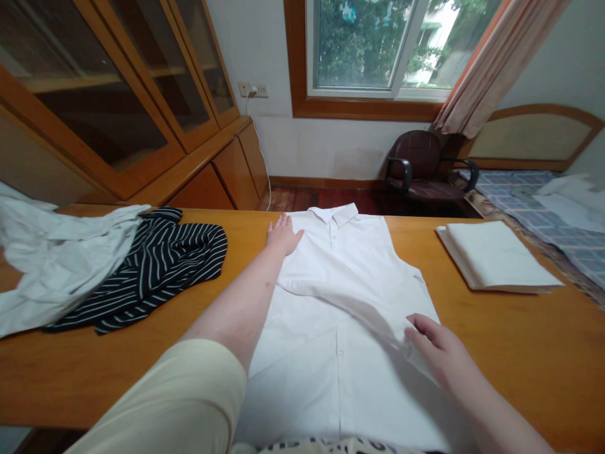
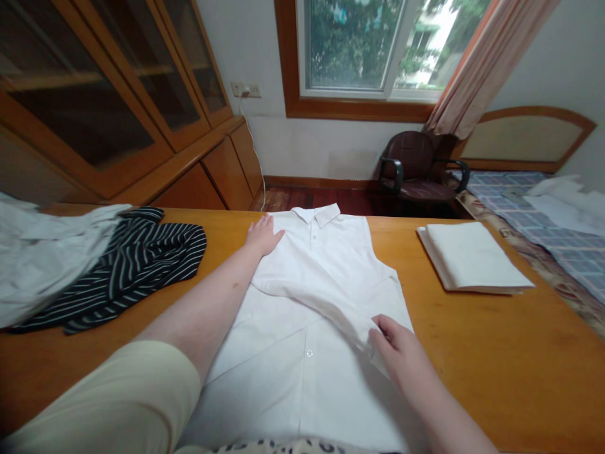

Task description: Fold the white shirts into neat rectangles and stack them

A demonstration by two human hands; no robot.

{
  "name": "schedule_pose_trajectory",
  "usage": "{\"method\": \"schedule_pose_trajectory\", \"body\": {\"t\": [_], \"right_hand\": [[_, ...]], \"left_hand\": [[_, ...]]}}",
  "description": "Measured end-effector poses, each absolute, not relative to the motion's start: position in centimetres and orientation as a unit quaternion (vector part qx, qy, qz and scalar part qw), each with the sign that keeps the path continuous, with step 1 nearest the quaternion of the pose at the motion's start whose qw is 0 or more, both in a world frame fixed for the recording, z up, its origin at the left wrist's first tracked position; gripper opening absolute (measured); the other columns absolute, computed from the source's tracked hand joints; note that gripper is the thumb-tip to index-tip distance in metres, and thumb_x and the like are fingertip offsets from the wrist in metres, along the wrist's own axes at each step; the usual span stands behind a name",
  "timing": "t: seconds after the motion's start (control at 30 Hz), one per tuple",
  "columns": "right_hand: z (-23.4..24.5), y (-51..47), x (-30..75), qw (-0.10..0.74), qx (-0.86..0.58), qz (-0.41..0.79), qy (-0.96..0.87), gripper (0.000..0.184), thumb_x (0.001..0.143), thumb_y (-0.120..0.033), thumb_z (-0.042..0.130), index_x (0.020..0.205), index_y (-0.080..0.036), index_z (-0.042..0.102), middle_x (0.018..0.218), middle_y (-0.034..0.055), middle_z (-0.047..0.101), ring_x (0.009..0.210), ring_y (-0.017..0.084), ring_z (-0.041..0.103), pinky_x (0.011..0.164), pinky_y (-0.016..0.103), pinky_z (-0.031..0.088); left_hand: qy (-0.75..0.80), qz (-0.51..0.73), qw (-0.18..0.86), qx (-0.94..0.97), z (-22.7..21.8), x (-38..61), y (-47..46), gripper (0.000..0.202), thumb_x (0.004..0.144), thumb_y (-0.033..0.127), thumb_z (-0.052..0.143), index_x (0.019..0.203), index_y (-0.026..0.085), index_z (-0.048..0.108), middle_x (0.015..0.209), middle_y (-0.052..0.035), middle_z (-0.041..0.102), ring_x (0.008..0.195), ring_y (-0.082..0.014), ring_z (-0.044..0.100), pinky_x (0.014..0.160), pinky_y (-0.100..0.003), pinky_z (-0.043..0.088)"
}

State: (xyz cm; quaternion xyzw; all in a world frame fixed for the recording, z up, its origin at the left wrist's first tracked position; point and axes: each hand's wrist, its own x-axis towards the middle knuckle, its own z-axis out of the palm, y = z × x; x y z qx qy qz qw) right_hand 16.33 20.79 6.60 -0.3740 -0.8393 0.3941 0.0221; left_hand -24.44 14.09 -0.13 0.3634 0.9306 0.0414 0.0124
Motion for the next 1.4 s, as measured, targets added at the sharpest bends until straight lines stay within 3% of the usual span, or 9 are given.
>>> {"method": "schedule_pose_trajectory", "body": {"t": [0.13, 0.33, 0.53, 0.63, 0.73, 0.87, 1.1, 1.23, 1.4], "right_hand": [[6.4, 22.3, 16.7, -0.005, -0.419, 0.509, -0.752, 0.026, 0.08, -0.04, 0.039, 0.081, -0.022, 0.057, 0.064, 0.0, 0.06, 0.058, 0.017, 0.056, 0.054, 0.027, 0.041], [6.1, 21.4, 17.2, 0.061, -0.4, 0.166, -0.899, 0.035, 0.083, -0.048, 0.046, 0.092, -0.018, 0.064, 0.093, 0.011, 0.068, 0.088, 0.027, 0.06, 0.079, 0.038, 0.044], [5.4, 20.6, 17.6, 0.054, -0.34, 0.099, -0.933, 0.036, 0.079, -0.037, 0.052, 0.104, -0.014, 0.063, 0.102, 0.0148, 0.067, 0.096, 0.031, 0.059, 0.085, 0.042, 0.043], [5.8, 21.3, 17.8, 0.05, -0.39, 0.163, -0.905, 0.027, 0.08, -0.035, 0.046, 0.089, -0.019, 0.065, 0.084, 0.0109, 0.069, 0.079, 0.027, 0.062, 0.073, 0.037, 0.046], [6.5, 22.1, 18.4, 0.087, -0.431, 0.312, -0.842, 0.031, 0.078, -0.045, 0.047, 0.094, -0.021, 0.06, 0.08, 0.0064, 0.067, 0.063, 0.02, 0.059, 0.058, 0.03, 0.045], [6.3, 22.7, 19.6, 0.077, -0.432, 0.398, -0.806, 0.037, 0.07, -0.047, 0.058, 0.099, -0.023, 0.058, 0.077, 0.0031, 0.065, 0.069, 0.019, 0.061, 0.059, 0.027, 0.046], [4.7, 22.4, 20.3, -0.098, -0.413, 0.335, -0.841, 0.032, 0.07, -0.037, 0.06, 0.099, -0.023, 0.059, 0.069, 0.0014, 0.066, 0.061, 0.019, 0.061, 0.056, 0.028, 0.041], [5.6, 21.8, 19.2, -0.073, -0.454, 0.225, -0.859, 0.038, 0.081, -0.052, 0.049, 0.101, -0.021, 0.059, 0.065, 0.0049, 0.066, 0.06, 0.023, 0.062, 0.053, 0.029, 0.038], [5.6, 21.1, 18.2, -0.064, -0.426, 0.204, -0.879, 0.034, 0.089, -0.049, 0.039, 0.085, -0.023, 0.06, 0.072, 0.0069, 0.068, 0.063, 0.021, 0.063, 0.054, 0.028, 0.037]], "left_hand": [[0.932, 0.043, 0.017, 0.36, 0.0, -24.4, 14.1, 0.078, 0.087, 0.06, 0.024, 0.148, 0.012, 0.021, 0.156, -0.0101, 0.014, 0.143, -0.0249, 0.015, 0.115, -0.046, 0.013], [0.932, 0.047, 0.022, 0.359, 0.0, -24.4, 14.1, 0.078, 0.087, 0.06, 0.024, 0.148, 0.012, 0.02, 0.156, -0.0095, 0.014, 0.143, -0.0249, 0.014, 0.115, -0.047, 0.012], [0.931, 0.043, 0.016, 0.362, -0.1, -24.5, 14.1, 0.079, 0.087, 0.06, 0.023, 0.148, 0.01, 0.02, 0.155, -0.011, 0.015, 0.142, -0.0253, 0.015, 0.114, -0.048, 0.014], [0.931, 0.041, 0.011, 0.362, -0.1, -24.5, 14.1, 0.078, 0.087, 0.06, 0.024, 0.148, 0.011, 0.021, 0.155, -0.0112, 0.015, 0.142, -0.0256, 0.016, 0.114, -0.047, 0.014], [0.932, 0.037, 0.012, 0.36, 0.0, -24.4, 14.1, 0.078, 0.087, 0.06, 0.024, 0.148, 0.012, 0.021, 0.155, -0.0104, 0.016, 0.142, -0.0257, 0.015, 0.115, -0.046, 0.014], [0.932, 0.037, 0.013, 0.36, 0.2, -24.3, 14.1, 0.078, 0.087, 0.06, 0.024, 0.148, 0.012, 0.021, 0.155, -0.01, 0.016, 0.142, -0.0259, 0.016, 0.115, -0.046, 0.014], [0.931, 0.043, 0.016, 0.361, 0.1, -24.4, 14.1, 0.078, 0.087, 0.061, 0.023, 0.148, 0.012, 0.022, 0.155, -0.0096, 0.016, 0.143, -0.025, 0.015, 0.115, -0.046, 0.013], [0.932, 0.042, 0.018, 0.359, 0.2, -24.3, 14.1, 0.078, 0.087, 0.06, 0.024, 0.148, 0.01, 0.022, 0.155, -0.0101, 0.015, 0.142, -0.0243, 0.016, 0.115, -0.046, 0.013], [0.932, 0.041, 0.019, 0.359, 0.2, -24.3, 14.1, 0.078, 0.087, 0.06, 0.024, 0.148, 0.011, 0.022, 0.155, -0.0102, 0.015, 0.142, -0.0247, 0.015, 0.115, -0.046, 0.014]]}}
